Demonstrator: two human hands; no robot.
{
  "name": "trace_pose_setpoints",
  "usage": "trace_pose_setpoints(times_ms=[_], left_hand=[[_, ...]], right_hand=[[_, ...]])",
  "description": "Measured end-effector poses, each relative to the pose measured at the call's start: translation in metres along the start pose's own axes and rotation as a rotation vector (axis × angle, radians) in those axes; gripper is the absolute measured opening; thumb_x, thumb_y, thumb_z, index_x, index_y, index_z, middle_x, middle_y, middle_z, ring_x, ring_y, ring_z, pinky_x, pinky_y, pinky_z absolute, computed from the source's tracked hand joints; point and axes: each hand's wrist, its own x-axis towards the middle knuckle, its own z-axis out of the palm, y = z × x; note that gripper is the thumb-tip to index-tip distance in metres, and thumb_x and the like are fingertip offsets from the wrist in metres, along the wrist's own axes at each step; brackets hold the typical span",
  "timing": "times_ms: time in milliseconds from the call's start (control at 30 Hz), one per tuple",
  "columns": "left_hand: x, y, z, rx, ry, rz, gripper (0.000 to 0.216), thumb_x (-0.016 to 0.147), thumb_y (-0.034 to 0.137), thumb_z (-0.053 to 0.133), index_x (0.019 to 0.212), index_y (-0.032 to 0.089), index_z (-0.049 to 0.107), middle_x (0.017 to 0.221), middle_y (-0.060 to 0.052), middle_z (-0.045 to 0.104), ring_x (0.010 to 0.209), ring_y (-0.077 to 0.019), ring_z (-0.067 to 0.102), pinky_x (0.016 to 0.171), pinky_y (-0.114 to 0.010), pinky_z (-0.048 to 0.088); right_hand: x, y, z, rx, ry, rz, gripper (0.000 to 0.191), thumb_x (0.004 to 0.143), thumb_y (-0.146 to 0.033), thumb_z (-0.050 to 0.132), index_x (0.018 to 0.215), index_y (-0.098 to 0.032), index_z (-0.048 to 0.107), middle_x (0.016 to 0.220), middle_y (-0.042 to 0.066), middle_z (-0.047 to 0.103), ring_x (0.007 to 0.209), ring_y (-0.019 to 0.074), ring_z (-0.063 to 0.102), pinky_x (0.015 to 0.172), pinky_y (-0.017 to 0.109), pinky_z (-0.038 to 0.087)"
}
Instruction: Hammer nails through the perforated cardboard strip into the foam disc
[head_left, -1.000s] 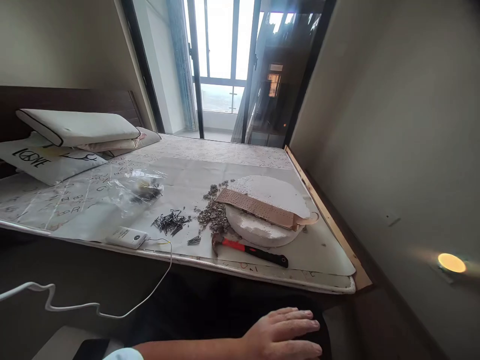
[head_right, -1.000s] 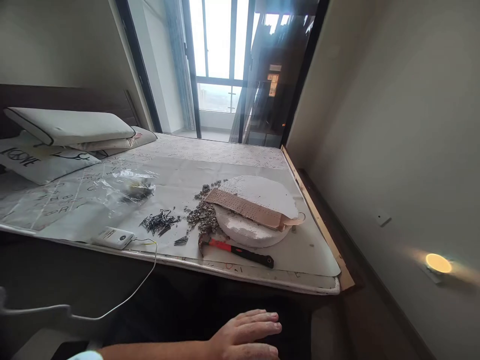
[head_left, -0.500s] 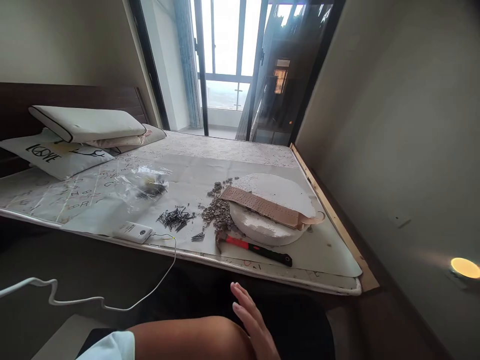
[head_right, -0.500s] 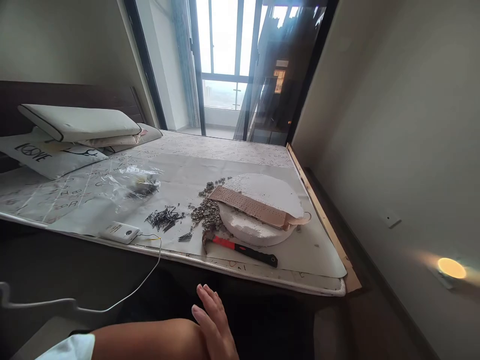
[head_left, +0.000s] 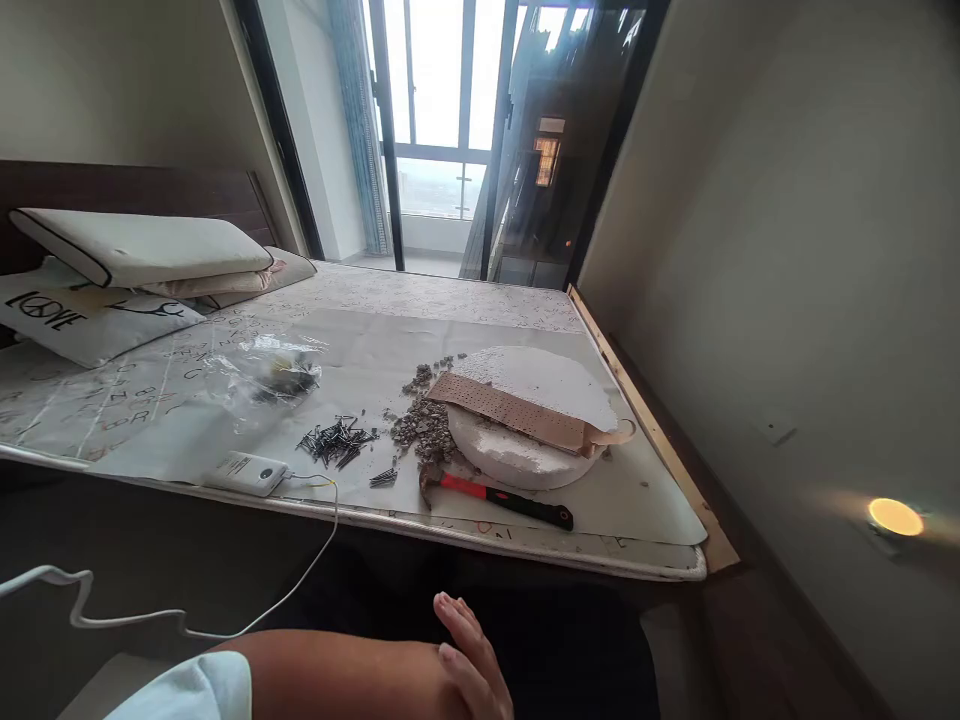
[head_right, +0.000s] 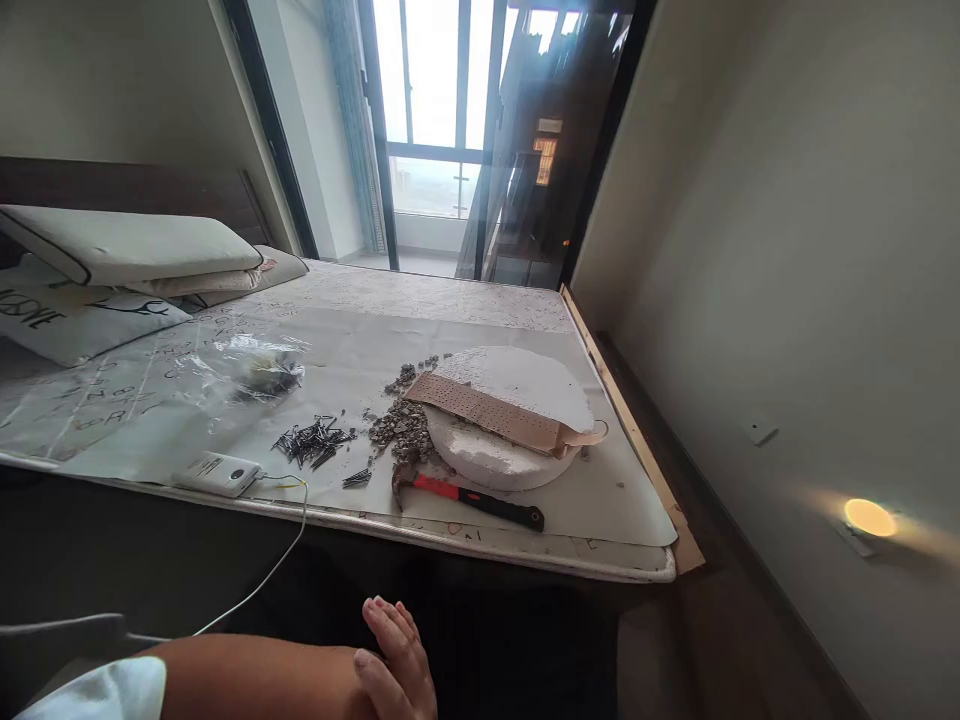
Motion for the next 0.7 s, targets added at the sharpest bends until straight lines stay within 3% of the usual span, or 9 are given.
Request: trace_pose_setpoints(times_ms=[100,167,233,300,333,400,467,600,700], left_hand=[[0.033,0.005,-0.015,0.163,-0.111,0.077,0.063,0.081,0.032,0.049,0.141,0.042,0.03,0.129,0.005,0.055,0.129,-0.0276,0.04,0.107,-0.049,0.042],[0.061,0.011,-0.024,0.24,-0.236,0.09,0.053,0.075,0.033,0.057,0.128,0.04,0.051,0.114,0.003,0.065,0.113,-0.0282,0.056,0.094,-0.044,0.053],[0.085,0.016,-0.036,0.302,-0.326,0.089,0.039,0.073,0.031,0.058,0.111,0.034,0.063,0.098,0.001,0.07,0.096,-0.0254,0.064,0.083,-0.037,0.056],[0.104,0.013,-0.054,0.42,-0.238,0.072,0.031,0.076,0.028,0.052,0.104,0.026,0.066,0.097,-0.002,0.07,0.093,-0.0224,0.064,0.084,-0.034,0.053],[0.11,0.009,-0.067,0.499,-0.097,0.06,0.032,0.079,0.027,0.048,0.105,0.022,0.065,0.103,-0.004,0.069,0.098,-0.0218,0.062,0.09,-0.034,0.049],[0.121,-0.005,-0.1,0.66,0.183,0.03,0.033,0.083,0.025,0.042,0.108,0.019,0.063,0.113,-0.007,0.064,0.108,-0.0216,0.056,0.097,-0.034,0.043],[0.128,-0.024,-0.14,0.858,0.303,-0.063,0.031,0.083,0.024,0.042,0.104,0.018,0.064,0.109,-0.008,0.064,0.103,-0.0211,0.057,0.094,-0.032,0.043],[0.137,-0.055,-0.208,1.23,0.286,-0.321,0.027,0.084,0.02,0.041,0.094,0.015,0.066,0.099,-0.01,0.064,0.094,-0.0227,0.059,0.083,-0.033,0.044],[0.143,-0.068,-0.23,1.33,0.203,-0.408,0.027,0.084,0.02,0.041,0.091,0.015,0.067,0.099,-0.011,0.064,0.089,-0.0219,0.06,0.077,-0.031,0.044]], right_hand=[[0.024,0.01,-0.009,0.021,-0.046,-0.07,0.066,0.078,-0.048,0.059,0.137,-0.024,0.04,0.14,0.012,0.045,0.128,0.0334,0.041,0.105,0.054,0.032],[0.043,0.02,-0.024,0.007,-0.063,0.006,0.064,0.081,-0.048,0.056,0.137,-0.02,0.042,0.142,0.013,0.041,0.131,0.0324,0.036,0.107,0.051,0.029],[0.058,0.033,-0.041,0.019,0.056,0.169,0.055,0.087,-0.046,0.047,0.135,-0.02,0.044,0.142,0.012,0.042,0.131,0.0286,0.036,0.107,0.048,0.03],[0.062,0.047,-0.057,0.041,0.196,0.359,0.05,0.089,-0.044,0.042,0.134,-0.019,0.045,0.141,0.011,0.044,0.131,0.0251,0.037,0.107,0.044,0.031],[0.059,0.054,-0.063,0.035,0.223,0.441,0.05,0.089,-0.042,0.043,0.133,-0.019,0.045,0.14,0.011,0.044,0.131,0.0243,0.037,0.108,0.043,0.031],[0.047,0.068,-0.072,-0.026,0.18,0.567,0.048,0.084,-0.037,0.05,0.127,-0.017,0.052,0.139,0.011,0.045,0.131,0.0256,0.038,0.108,0.043,0.03],[0.029,0.079,-0.079,-0.098,0.079,0.659,0.043,0.077,-0.033,0.055,0.115,-0.014,0.061,0.135,0.014,0.049,0.128,0.0289,0.042,0.108,0.045,0.031],[-0.001,0.093,-0.089,-0.118,-0.014,0.716,0.035,0.074,-0.03,0.055,0.104,-0.016,0.067,0.127,0.013,0.057,0.121,0.0294,0.049,0.104,0.044,0.036],[-0.009,0.097,-0.094,-0.08,0.007,0.739,0.034,0.073,-0.031,0.055,0.101,-0.017,0.068,0.12,0.012,0.062,0.117,0.029,0.053,0.101,0.043,0.041]])
